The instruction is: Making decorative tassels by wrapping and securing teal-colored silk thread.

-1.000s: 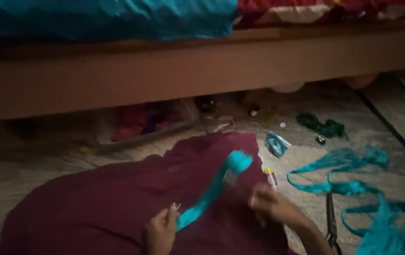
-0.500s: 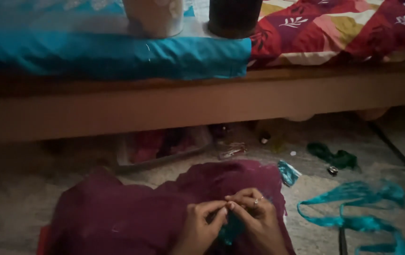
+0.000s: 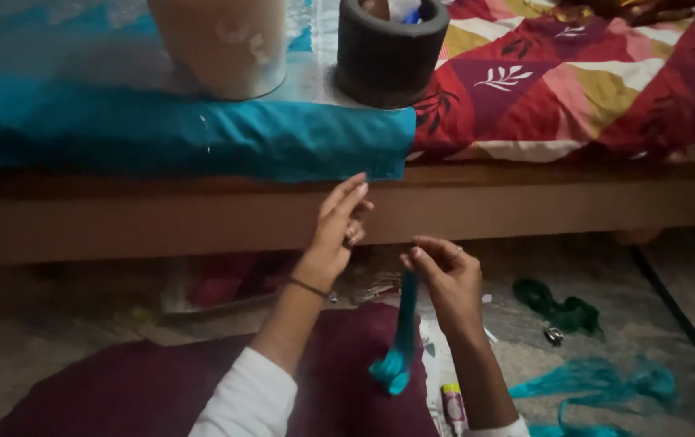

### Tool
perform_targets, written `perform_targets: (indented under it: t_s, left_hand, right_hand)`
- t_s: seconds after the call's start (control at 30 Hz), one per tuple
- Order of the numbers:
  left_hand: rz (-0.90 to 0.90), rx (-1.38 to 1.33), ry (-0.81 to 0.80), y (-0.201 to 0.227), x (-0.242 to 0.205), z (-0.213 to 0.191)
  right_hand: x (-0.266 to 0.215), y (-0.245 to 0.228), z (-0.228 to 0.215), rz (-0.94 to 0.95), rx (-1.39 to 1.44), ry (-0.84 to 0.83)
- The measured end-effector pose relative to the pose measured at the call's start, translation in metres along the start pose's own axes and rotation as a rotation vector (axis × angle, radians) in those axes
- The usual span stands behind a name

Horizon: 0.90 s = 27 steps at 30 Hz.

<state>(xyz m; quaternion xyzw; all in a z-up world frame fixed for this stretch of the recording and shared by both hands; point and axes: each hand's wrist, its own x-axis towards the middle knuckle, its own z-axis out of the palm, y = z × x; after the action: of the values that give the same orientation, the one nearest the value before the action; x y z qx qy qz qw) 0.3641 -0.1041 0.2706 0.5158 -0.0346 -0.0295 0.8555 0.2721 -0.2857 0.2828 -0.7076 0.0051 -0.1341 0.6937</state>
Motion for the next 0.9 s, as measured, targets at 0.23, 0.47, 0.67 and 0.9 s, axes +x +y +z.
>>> perform_targets:
  t_s: [0.23,0.47,0.67,0.9]
  left_hand:
    - [-0.186,-0.262,-0.159,-0.031,0.036,0.009]
    - [-0.181,-0.249,-0.077,-0.046,0.042,0.016]
    - [-0.164,-0.167,-0.054,-0.023,0.033,0.047]
    - [-0.089,-0.086,-0.031,-0.034,0.041,0.046]
  right_hand:
    - [0.106,0.016,0.027,-0.093,0.089,0.027]
    - [0.114,0.014,0.012,0.018,0.117,-0.081]
    - [0.105,0.013,0.002,0.088,0.173,-0.086]
    - [0.092,0.022,0.0,0.032,0.291,-0.103]
